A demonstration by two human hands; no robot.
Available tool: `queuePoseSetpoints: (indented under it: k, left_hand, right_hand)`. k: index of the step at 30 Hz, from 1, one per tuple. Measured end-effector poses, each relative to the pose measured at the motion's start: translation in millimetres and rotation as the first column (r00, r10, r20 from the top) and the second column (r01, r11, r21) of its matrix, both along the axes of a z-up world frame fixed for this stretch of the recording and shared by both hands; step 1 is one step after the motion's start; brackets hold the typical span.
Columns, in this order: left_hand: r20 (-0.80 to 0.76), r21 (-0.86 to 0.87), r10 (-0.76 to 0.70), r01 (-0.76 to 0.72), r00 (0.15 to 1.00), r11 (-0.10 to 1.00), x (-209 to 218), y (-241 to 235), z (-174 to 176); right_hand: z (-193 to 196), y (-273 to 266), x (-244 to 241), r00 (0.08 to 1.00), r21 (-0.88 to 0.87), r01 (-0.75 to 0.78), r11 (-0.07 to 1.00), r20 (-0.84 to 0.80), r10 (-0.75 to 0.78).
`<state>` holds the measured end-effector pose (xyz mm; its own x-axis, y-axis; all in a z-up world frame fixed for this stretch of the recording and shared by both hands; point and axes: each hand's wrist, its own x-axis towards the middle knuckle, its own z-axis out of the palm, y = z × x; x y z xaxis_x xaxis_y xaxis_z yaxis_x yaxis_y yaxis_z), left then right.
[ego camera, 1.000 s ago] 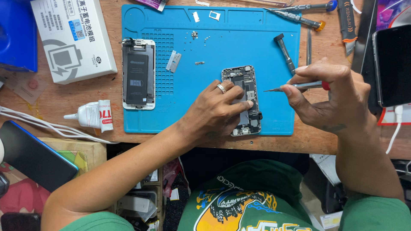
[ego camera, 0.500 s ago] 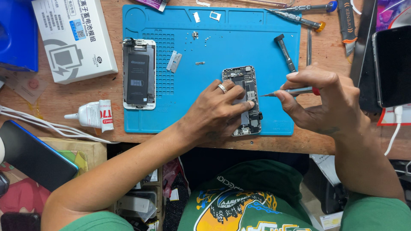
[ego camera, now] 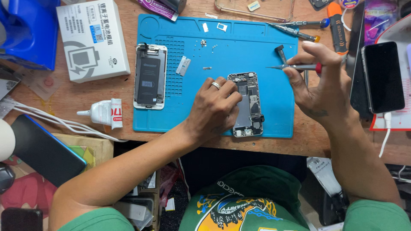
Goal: The person uses a screwdriver to remove screws from a disassembled smartphone placed on a blue anti-static mat. They carefully place the removed screws on the mat and continue unscrewing additional components inside the phone chassis.
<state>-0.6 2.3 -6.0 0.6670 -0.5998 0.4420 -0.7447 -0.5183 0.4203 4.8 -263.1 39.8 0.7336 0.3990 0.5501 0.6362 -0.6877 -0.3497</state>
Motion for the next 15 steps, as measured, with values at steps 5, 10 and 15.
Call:
queuePoseSetpoints:
  k: [5, 10, 15]
  left_hand:
    - [0.007, -0.2, 0.162, -0.157, 0.987, 0.967, 1.4, 3.5, 9.4]
    - [-0.081, -0.23, 0.45, -0.456, 0.889, 0.86, 19.2, 12.9, 18.1]
    - [-0.067, -0.1, 0.481, -0.486, 0.874, 0.869, 31.6, 20.4, 22.7]
  right_hand:
    - [15.8, 7.8, 7.3, 0.997, -0.067, -0.019, 0.998, -0.073, 0.014]
    - [27.3, 2.4, 14.5, 0.969, -0.031, -0.02, 0.999, -0.247, 0.012]
    - [8.2, 5.2, 18.3, 0.979, 0.044, 0.004, 0.999, -0.203, 0.005]
